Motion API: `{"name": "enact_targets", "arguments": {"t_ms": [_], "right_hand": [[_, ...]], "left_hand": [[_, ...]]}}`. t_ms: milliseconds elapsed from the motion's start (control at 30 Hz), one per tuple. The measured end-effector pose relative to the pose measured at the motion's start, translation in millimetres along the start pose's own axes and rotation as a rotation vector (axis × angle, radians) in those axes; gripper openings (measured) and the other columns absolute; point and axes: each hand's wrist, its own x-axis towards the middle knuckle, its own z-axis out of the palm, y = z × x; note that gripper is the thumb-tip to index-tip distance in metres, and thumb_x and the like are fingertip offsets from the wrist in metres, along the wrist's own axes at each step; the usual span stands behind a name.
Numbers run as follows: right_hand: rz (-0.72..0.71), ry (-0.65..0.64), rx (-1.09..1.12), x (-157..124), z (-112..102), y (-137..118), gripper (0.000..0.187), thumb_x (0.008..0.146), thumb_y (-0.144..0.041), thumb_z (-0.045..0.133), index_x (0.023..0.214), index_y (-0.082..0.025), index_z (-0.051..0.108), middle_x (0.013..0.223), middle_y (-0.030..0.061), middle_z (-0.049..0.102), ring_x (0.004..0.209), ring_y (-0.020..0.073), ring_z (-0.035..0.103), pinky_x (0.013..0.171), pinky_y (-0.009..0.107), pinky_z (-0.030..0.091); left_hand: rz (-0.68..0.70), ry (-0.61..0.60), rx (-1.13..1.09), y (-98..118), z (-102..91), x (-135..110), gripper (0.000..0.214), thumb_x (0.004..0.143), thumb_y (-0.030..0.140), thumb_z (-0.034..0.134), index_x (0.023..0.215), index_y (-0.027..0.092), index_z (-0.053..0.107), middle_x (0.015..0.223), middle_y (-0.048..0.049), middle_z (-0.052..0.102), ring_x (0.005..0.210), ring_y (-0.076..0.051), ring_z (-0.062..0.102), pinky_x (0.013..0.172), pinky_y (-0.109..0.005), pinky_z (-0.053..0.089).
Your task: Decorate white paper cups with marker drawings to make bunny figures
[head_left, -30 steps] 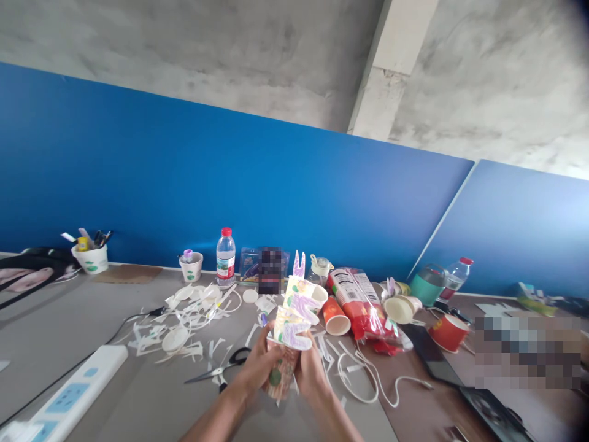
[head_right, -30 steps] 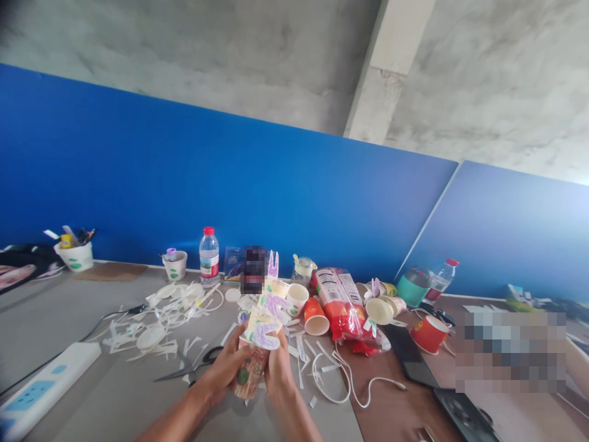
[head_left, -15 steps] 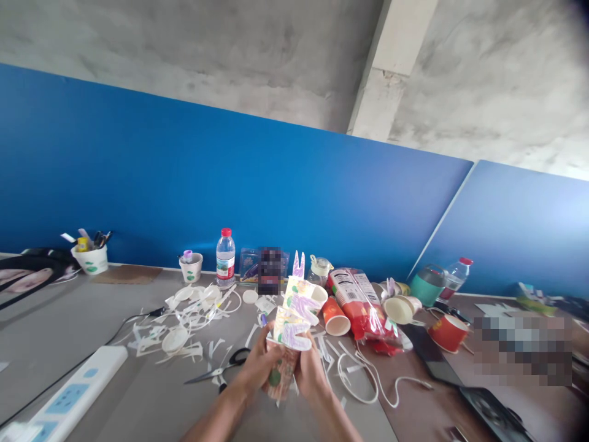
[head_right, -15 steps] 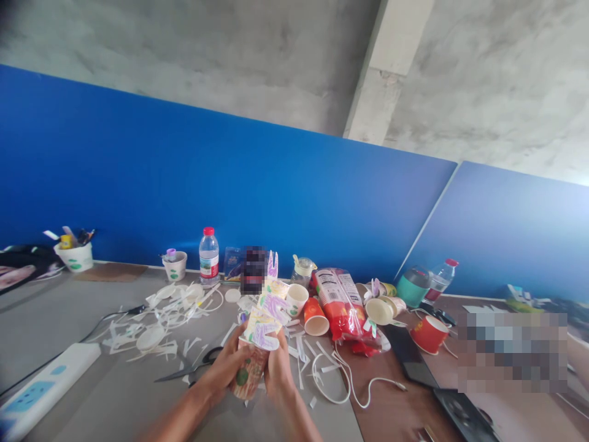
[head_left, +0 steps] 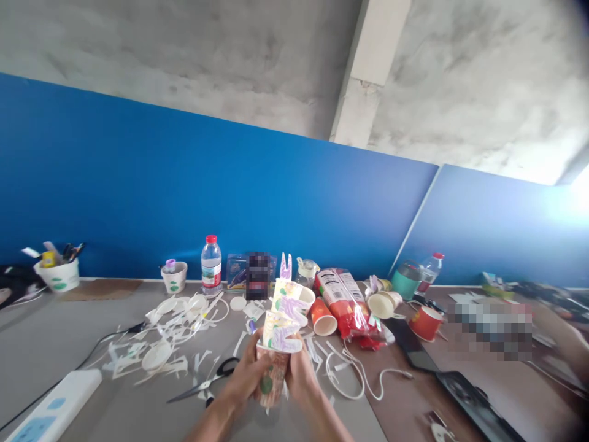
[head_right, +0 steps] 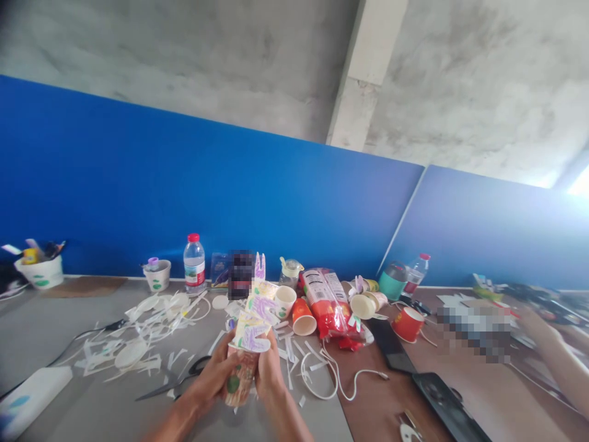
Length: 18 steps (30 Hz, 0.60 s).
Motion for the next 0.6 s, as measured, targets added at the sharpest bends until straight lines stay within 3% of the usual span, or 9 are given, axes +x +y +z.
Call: {"name": "enact_targets", "arguments": {"t_ms": [200,400,600], "right_hand": [[0.041,-0.021,0.029,4.9,-0.4,-2.9,0.042,0.069,-0.051,0.085,0.104,-0.03,0.076,0.085,0.0036,0.083,0.083,0.0297,0.078,0.069,0.041,0.064],[-0.018,-0.03,0.003,9.6,-3.5,-6.7,0.041,0.074,-0.055,0.084,0.106,-0.031,0.074,0.081,0.0008,0.08,0.081,0.0275,0.078,0.07,0.04,0.064],[-0.097,-0.025,-0.005,6.2,8.7,-23.7,0.04,0.073,-0.057,0.087,0.101,-0.031,0.076,0.079,0.0012,0.081,0.078,0.0288,0.079,0.068,0.042,0.066]], "left_hand": [[-0.013,-0.023,-0.065,-2.7,-9.5,5.3,0.098,0.05,0.069,0.099,0.134,0.026,0.07,0.124,-0.0136,0.082,0.132,-0.042,0.068,0.116,-0.051,0.052],[-0.059,-0.223,-0.057,3.7,-6.4,-0.8,0.096,0.051,0.066,0.1,0.136,0.03,0.072,0.123,-0.0126,0.083,0.135,-0.043,0.067,0.122,-0.058,0.046],[-0.065,-0.141,-0.098,-2.3,-7.1,0.2,0.09,0.058,0.072,0.094,0.135,0.028,0.074,0.129,-0.014,0.08,0.138,-0.044,0.065,0.12,-0.059,0.048]]}}
